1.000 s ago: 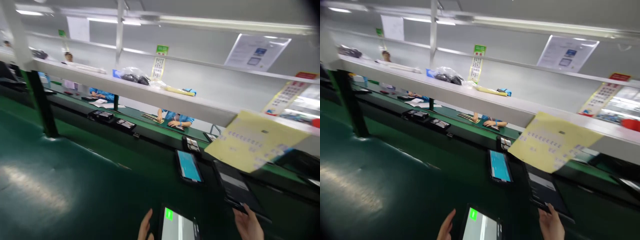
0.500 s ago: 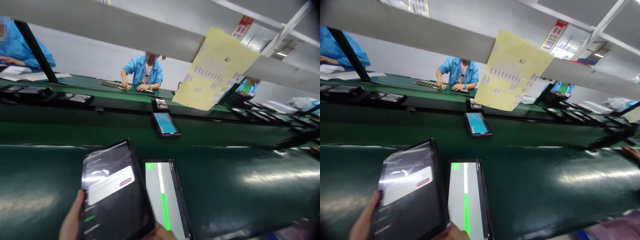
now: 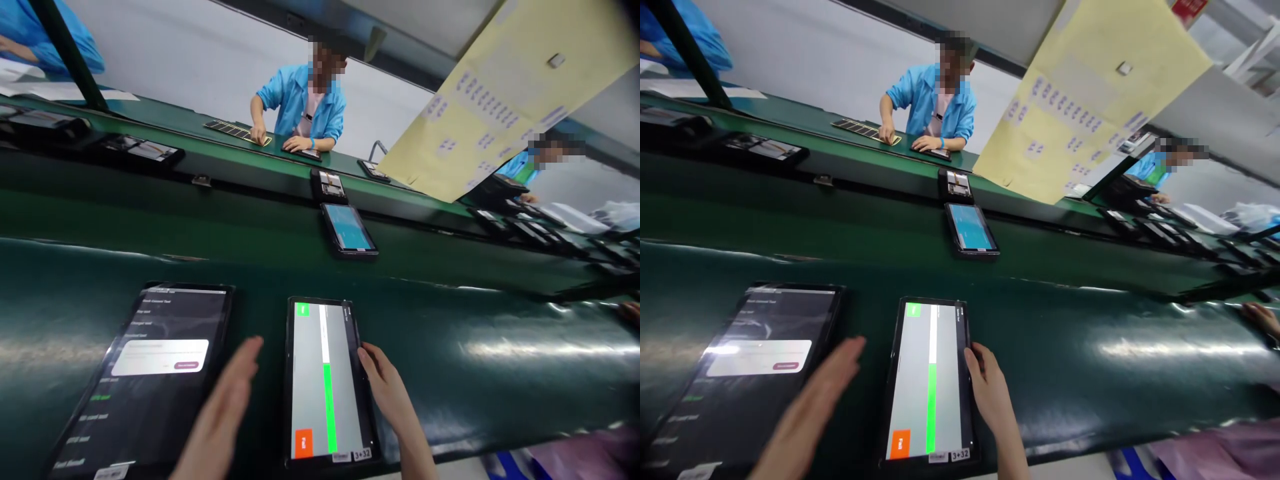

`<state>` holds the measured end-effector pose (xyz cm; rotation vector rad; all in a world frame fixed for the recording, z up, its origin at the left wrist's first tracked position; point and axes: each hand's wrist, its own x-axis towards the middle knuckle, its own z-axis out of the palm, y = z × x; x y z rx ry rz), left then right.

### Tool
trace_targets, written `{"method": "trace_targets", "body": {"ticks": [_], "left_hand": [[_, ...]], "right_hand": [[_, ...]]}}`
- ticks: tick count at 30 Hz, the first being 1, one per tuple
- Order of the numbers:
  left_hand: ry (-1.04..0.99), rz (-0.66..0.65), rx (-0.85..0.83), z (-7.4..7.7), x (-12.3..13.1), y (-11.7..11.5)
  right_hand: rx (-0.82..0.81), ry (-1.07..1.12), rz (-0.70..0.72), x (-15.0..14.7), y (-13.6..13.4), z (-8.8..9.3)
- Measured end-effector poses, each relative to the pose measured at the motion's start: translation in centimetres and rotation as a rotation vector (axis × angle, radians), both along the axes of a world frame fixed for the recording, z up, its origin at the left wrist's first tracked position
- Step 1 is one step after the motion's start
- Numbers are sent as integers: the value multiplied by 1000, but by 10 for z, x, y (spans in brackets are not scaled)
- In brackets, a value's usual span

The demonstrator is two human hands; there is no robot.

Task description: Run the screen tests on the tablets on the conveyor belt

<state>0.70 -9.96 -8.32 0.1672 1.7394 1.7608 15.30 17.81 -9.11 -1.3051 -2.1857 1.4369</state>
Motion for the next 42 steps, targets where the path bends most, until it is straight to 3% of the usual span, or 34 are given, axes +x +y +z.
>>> {"method": "trace_targets", "body": {"ticks": [3, 6, 11, 17, 24, 31, 34, 37, 40, 42], "left_hand": [[-120, -109, 45, -5, 46, 56], [-198, -96, 87, -1, 58, 73], [-240, -87, 124, 6, 54, 67], [-246, -64, 114, 7, 58, 71], [-167, -34, 238, 0, 64, 69], [-124, -55, 87, 3, 54, 67], [72, -149, 27, 6, 35, 70], [156, -338, -94, 7, 23, 60], [178, -507, -181, 5, 26, 42], [258, -507, -233, 4, 32, 32]], "right_hand": [[-7, -38, 31, -6, -1, 6], [69, -84, 68, -21, -7, 9], [287, -142, 57, -38, -21, 6], [0, -32, 3, -28, -16, 9], [-263, 108, -28, -19, -20, 29], [-391, 180, -95, -4, -25, 32], [-361, 207, -132, -8, -26, 32], [-388, 263, -132, -14, -26, 33], [-406, 291, -109, -15, -25, 31], [-420, 337, -94, -14, -23, 27]]}}
